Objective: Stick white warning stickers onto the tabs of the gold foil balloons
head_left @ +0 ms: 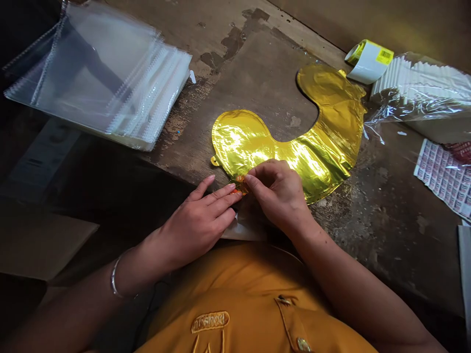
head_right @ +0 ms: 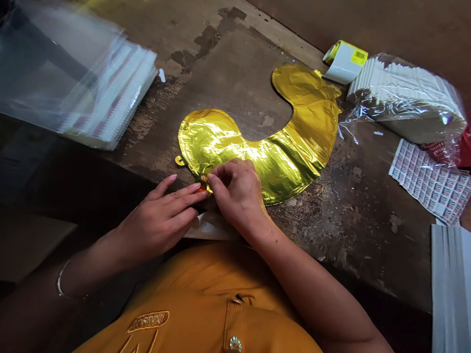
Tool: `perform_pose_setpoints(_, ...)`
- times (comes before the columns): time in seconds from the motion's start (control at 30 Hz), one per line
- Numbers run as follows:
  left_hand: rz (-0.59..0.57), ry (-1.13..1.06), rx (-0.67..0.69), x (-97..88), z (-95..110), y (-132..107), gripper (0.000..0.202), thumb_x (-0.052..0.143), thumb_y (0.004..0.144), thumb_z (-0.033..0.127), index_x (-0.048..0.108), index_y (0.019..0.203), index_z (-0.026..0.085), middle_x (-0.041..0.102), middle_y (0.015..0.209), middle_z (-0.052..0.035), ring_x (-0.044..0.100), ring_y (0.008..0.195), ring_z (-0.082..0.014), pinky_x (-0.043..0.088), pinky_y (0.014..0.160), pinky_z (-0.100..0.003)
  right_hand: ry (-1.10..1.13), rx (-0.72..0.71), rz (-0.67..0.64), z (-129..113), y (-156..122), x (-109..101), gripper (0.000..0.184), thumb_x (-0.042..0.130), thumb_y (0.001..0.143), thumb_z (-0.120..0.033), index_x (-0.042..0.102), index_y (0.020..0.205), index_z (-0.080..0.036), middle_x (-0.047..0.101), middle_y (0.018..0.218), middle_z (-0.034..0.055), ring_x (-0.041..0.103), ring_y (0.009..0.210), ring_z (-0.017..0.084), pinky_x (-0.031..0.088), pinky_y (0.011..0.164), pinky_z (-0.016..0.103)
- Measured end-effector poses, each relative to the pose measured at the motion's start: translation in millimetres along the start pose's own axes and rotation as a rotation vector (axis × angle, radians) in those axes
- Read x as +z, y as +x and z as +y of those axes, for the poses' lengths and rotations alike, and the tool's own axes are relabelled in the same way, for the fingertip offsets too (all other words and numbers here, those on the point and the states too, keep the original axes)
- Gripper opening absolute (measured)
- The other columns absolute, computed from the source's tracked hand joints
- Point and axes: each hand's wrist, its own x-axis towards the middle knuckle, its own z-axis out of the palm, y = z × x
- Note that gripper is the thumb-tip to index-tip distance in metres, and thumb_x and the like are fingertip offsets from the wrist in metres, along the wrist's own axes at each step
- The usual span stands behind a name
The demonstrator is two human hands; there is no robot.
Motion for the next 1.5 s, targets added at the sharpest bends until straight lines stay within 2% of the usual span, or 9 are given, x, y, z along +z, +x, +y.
perform_pose_setpoints(0.5,-0.009,0.007,0.000,0.3,0,0,0.019,0.046,0.091,0.012,0.065,0.092,0.017,0.060,0.132,-0.0070,0.050,0.129,-0.0226,0.017,0.119,-0.050,-0.173,-0.042,0.058,-9,-3,5,0.012,0.064,0.077,-0.022,0.063,0.065,-0.020,0.061,0.071,0.0031,0.053,0.076,0.019,0.042,0.072,0.036)
perform_pose_setpoints(0.6,-0.012,-0.001,-0.004,0.6,0,0,0.019,0.047,0.091,0.012,0.065,0.092,0.018,0.061,0.132,-0.0065,0.051,0.128,-0.0225,0.017,0.119,-0.050,-0.272,-0.089,0.103,-8,-4,5,0.005,0.064,0.078,-0.024,0.062,0.079,-0.020,0.062,0.083,0.0066,0.052,0.082,0.022,0.043,0.075,0.040)
perform_pose_setpoints(0.7,0.005,-0.020,-0.014,0.9,-1,1,0.020,0.047,0.090,0.011,0.065,0.092,0.019,0.063,0.129,-0.0051,0.054,0.126,-0.0224,0.018,0.118,-0.051,-0.405,-0.210,0.222,-6,-9,6,0.015,0.059,0.081,-0.020,0.060,0.095,-0.018,0.060,0.096,0.0110,0.053,0.088,0.025,0.045,0.076,0.042)
perform_pose_setpoints(0.83,0.007,-0.042,-0.029,-0.5,-3,2,0.018,0.047,0.090,0.012,0.064,0.095,0.017,0.064,0.128,-0.0062,0.055,0.124,-0.0216,0.018,0.118,-0.050,-0.468,-0.508,0.034,-2,-22,2,0.017,0.049,0.089,-0.015,0.064,0.098,-0.018,0.067,0.094,0.0088,0.055,0.086,0.021,0.048,0.078,0.036)
perform_pose_setpoints(0.97,0.003,-0.064,-0.048,-1.7,-3,-1,0.015,0.049,0.090,0.015,0.064,0.089,0.017,0.063,0.128,-0.0076,0.052,0.127,-0.0228,0.023,0.117,-0.049,-0.512,-0.502,-0.024,-1,-27,-10,0.026,0.054,0.088,-0.021,0.064,0.109,-0.009,0.068,0.108,0.0147,0.059,0.094,0.024,0.049,0.085,0.038)
perform_pose_setpoints(1.1,0.026,-0.069,-0.121,-1.3,-1,-8,0.012,0.052,0.087,0.015,0.064,0.086,0.015,0.052,0.135,-0.0152,0.043,0.133,-0.0276,0.031,0.114,-0.050,-0.539,-0.564,-0.089,-2,-23,-17,0.026,0.053,0.090,-0.024,0.065,0.109,-0.011,0.070,0.110,0.0146,0.062,0.094,0.024,0.050,0.084,0.039)
perform_pose_setpoints(1.23,0.040,-0.139,-0.162,-3.5,3,-10,0.012,0.050,0.088,0.015,0.062,0.089,0.015,0.044,0.140,-0.0174,0.046,0.129,-0.0258,0.038,0.111,-0.048,-0.539,-0.569,-0.077,1,-20,-12,0.024,0.051,0.092,-0.025,0.068,0.104,-0.013,0.072,0.102,0.0131,0.062,0.089,0.023,0.050,0.079,0.038)
perform_pose_setpoints(1.33,0.063,-0.183,-0.184,-5.2,5,-9,0.011,0.050,0.089,0.016,0.061,0.089,0.015,0.043,0.140,-0.0175,0.048,0.128,-0.0262,0.044,0.106,-0.044,-0.374,-0.537,-0.018,3,-17,-10,0.020,0.052,0.091,-0.018,0.070,0.097,-0.015,0.072,0.102,0.0110,0.062,0.091,0.021,0.049,0.080,0.033)
perform_pose_setpoints(1.5,0.060,-0.211,-0.238,-5.1,5,-5,0.013,0.048,0.090,0.016,0.061,0.087,0.014,0.038,0.145,-0.0195,0.047,0.130,-0.0283,0.044,0.106,-0.043,-0.211,-0.183,0.009,0,-3,-16,0.022,0.066,0.079,-0.022,0.062,0.057,-0.017,0.057,0.056,-0.0010,0.048,0.055,0.011,0.037,0.054,0.025)
